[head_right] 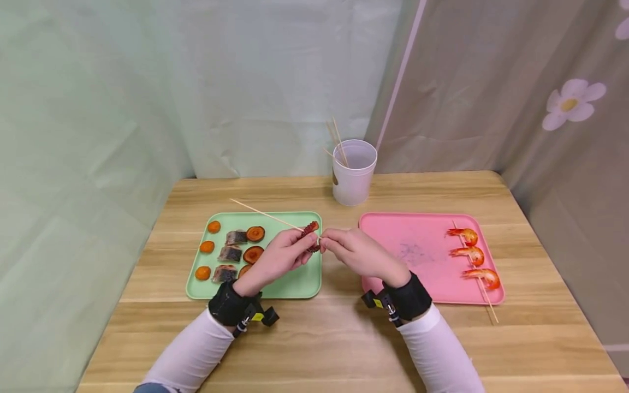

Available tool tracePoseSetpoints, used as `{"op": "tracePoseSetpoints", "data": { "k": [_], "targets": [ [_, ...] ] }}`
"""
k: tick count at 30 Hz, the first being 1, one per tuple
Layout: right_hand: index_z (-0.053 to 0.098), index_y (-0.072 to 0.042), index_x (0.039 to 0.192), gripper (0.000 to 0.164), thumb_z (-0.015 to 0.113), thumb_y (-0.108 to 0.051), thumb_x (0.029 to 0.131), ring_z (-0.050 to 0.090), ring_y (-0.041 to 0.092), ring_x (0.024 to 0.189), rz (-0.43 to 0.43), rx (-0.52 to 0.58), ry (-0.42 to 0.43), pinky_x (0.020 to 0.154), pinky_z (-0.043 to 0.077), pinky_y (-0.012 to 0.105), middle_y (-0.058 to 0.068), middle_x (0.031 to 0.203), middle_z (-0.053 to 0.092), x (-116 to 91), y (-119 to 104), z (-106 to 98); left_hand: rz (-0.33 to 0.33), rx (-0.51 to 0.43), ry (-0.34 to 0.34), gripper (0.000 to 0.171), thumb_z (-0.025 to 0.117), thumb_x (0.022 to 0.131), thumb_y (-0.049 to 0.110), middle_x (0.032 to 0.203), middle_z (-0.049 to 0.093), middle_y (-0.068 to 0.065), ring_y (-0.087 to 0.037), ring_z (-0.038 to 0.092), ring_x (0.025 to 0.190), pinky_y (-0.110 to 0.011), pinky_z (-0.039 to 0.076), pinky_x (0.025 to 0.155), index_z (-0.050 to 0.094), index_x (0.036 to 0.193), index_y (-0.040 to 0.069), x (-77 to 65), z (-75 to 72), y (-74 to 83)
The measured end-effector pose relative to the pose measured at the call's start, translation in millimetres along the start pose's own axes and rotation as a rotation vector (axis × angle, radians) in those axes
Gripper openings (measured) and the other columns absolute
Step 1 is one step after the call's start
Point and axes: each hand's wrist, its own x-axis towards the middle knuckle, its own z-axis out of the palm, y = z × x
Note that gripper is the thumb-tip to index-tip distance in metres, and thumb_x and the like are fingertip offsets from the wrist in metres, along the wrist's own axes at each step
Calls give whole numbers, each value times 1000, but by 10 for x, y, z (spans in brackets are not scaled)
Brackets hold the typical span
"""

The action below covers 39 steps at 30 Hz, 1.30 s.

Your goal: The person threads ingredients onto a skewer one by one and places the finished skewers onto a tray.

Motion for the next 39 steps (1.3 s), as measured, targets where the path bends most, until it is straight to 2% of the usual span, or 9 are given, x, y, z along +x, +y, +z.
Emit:
{"op": "tracePoseSetpoints", "data": {
  "k": [7, 13, 20, 24, 32, 36, 39],
  "targets": [
    [73, -11, 108, 24, 52, -21, 115, 41, 5, 51, 21, 2, -4, 56, 40, 29, -13, 60, 42, 0, 8, 6, 34, 62, -24, 44, 56, 113, 40, 62, 52, 3, -14, 40, 50, -25, 29, 49, 67, 83, 10, -8, -28, 19],
    [72, -13, 108, 22, 53, -21, 115, 42, 6, 50, 15, 26, 13, 55, 40, 30, -13, 59, 42, -9, 2, 4, 58, 81, -47, 45, 52, 114, 41, 66, 54, 1, -15, 44, 51, -26, 32, 50, 71, 97, 5, 0, -64, 9],
    [73, -17, 109, 22, 52, -22, 115, 44, 9, 51, 49, 42, 50, 56, 41, 31, -11, 60, 44, -23, -2, -18, 110, 101, -73, 35, 43, 117, 39, 72, 57, -2, -18, 48, 53, -28, 37, 51, 65, 112, 12, -3, -115, 11],
    [72, -15, 109, 22, 52, -19, 115, 44, 8, 51, 51, 49, 72, 56, 41, 31, -11, 60, 43, -33, 17, -37, 130, 116, -65, 34, 39, 119, 36, 73, 58, -5, -19, 49, 53, -28, 39, 54, 63, 118, 11, 6, -167, 20],
    [72, -11, 109, 22, 52, -16, 115, 43, 7, 50, 27, 44, 103, 57, 41, 30, -13, 60, 42, -45, 7, -77, 121, 133, -18, 36, 40, 118, 35, 75, 58, -6, -22, 49, 53, -30, 41, 54, 65, 124, 11, 1, -364, 74],
    [72, -13, 107, 21, 52, -15, 115, 45, 7, 50, 20, 30, 116, 56, 42, 30, -13, 59, 43, -48, 17, -87, 107, 206, -1, 33, 47, 117, 35, 75, 58, -7, -24, 50, 56, -32, 43, 57, 68, 122, 11, -3, -509, 67],
    [72, -13, 109, 21, 52, -14, 115, 47, 7, 50, 19, 25, 122, 57, 44, 30, -13, 60, 44, -51, 21, -96, 90, 289, -13, 28, 54, 114, 35, 78, 63, -7, -28, 59, 66, -34, 47, 63, 70, 118, 12, -13, -635, 58]
  ]
}}
